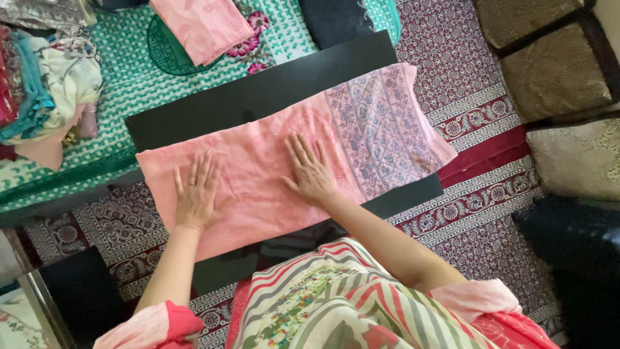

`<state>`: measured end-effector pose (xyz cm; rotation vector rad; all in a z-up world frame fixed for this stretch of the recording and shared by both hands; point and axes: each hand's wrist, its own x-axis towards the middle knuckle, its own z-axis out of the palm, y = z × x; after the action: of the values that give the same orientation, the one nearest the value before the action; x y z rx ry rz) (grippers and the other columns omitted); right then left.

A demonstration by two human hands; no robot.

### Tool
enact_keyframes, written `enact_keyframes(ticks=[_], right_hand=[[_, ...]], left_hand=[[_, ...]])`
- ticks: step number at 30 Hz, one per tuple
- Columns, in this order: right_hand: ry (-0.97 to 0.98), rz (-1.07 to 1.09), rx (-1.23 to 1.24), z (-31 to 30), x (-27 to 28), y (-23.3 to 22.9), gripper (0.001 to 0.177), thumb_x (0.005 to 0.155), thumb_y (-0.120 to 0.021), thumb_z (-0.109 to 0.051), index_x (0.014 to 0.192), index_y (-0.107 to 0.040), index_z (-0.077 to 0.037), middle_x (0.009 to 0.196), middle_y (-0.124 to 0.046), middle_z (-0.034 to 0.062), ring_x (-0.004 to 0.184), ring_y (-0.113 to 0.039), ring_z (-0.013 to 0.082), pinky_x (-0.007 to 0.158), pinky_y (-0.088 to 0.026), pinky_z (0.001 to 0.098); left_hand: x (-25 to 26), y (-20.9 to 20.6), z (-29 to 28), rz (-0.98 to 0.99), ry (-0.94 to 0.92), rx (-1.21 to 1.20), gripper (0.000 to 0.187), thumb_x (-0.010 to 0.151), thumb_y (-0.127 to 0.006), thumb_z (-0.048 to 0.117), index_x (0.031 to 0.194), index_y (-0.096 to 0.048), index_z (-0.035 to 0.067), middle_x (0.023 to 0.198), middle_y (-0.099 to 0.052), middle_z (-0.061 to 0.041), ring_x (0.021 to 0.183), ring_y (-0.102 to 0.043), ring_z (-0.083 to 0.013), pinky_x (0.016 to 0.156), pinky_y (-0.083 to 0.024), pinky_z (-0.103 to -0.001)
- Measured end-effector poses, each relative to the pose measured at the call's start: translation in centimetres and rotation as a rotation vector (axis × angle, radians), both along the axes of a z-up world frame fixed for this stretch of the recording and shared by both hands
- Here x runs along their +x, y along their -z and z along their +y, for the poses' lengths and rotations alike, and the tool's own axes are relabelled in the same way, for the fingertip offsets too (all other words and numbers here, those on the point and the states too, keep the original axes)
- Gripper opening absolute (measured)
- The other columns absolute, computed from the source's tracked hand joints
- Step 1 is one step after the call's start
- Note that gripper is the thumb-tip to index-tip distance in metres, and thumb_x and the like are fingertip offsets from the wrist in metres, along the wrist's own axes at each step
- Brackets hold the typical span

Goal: The person folds a white embroidered top, a pink scarf, and a pair of pink pants on a table before placing each item into a dresser drawer.

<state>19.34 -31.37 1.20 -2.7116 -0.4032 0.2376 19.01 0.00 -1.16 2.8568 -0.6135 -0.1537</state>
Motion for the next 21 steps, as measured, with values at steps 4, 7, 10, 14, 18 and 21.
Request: enact_keyframes(ticks=[4, 7, 10, 14, 18, 21], right_hand=[[0.111, -0.085, -0.088, -5.4, 3.5, 0.8, 0.090, 0.098, -0.048, -0.059, 0.163, -0.020, -0.004, 0.172, -0.013, 0.0157, 0.160, -0.007, 0.0294, 0.127, -0.001, 0.0516], [0.178, -0.069, -0.143, -9.5, 4.7, 0.6, 0.087, 0.099, -0.046, -0.060, 0.164, -0.021, -0.006, 0.172, -0.014, 0.0135, 0.160, -0.008, 0.0278, 0.127, -0.001, 0.0522], [0.199, -0.054, -0.131, -11.0, 4.1, 0.3, 0.086, 0.099, -0.047, -0.059, 0.164, -0.023, -0.009, 0.173, -0.016, 0.0117, 0.160, -0.009, 0.0279, 0.127, -0.001, 0.0521], [0.208, -0.023, -0.071, -12.5, 4.1, -0.1, 0.086, 0.097, -0.049, -0.058, 0.164, -0.026, -0.009, 0.173, -0.018, 0.0105, 0.161, -0.011, 0.0279, 0.128, -0.004, 0.0505], [0.356, -0.079, -0.108, -16.0, 4.2, 0.1, 0.087, 0.099, -0.048, -0.059, 0.164, -0.025, -0.006, 0.173, -0.018, 0.0137, 0.161, -0.010, 0.0300, 0.128, -0.004, 0.0495], [0.460, -0.051, -0.165, -19.5, 4.2, 0.5, 0.085, 0.100, -0.044, -0.061, 0.164, -0.024, -0.007, 0.173, -0.017, 0.0139, 0.159, -0.009, 0.0304, 0.128, -0.004, 0.0492]], left_hand=[[2.5, 1.3, -7.8, -0.042, 0.082, -0.102, 0.090, 0.096, -0.045, 0.066, 0.168, -0.021, 0.018, 0.176, -0.012, -0.005, 0.163, -0.007, -0.0285, 0.125, -0.003, -0.068], [3.5, 2.0, -13.2, -0.061, 0.116, -0.082, 0.090, 0.095, -0.048, 0.065, 0.167, -0.023, 0.018, 0.175, -0.014, -0.006, 0.162, -0.008, -0.0287, 0.126, -0.003, -0.067], [3.3, 1.5, -13.4, -0.042, 0.075, 0.014, 0.089, 0.092, -0.052, 0.062, 0.166, -0.025, 0.020, 0.174, -0.015, -0.007, 0.161, -0.008, -0.0309, 0.125, -0.002, -0.066], [2.8, 0.3, -11.1, -0.032, -0.080, 0.022, 0.090, 0.092, -0.056, 0.059, 0.167, -0.024, 0.020, 0.175, -0.013, -0.009, 0.161, -0.007, -0.0341, 0.125, -0.001, -0.065], [2.4, -0.3, -9.4, -0.013, -0.114, 0.113, 0.091, 0.090, -0.055, 0.057, 0.167, -0.022, 0.022, 0.176, -0.012, -0.007, 0.161, -0.007, -0.0333, 0.126, -0.001, -0.063], [2.5, -0.1, -9.2, -0.027, -0.170, 0.046, 0.088, 0.095, -0.052, 0.057, 0.169, -0.020, 0.021, 0.177, -0.012, -0.007, 0.162, -0.006, -0.0336, 0.128, 0.000, -0.062]])
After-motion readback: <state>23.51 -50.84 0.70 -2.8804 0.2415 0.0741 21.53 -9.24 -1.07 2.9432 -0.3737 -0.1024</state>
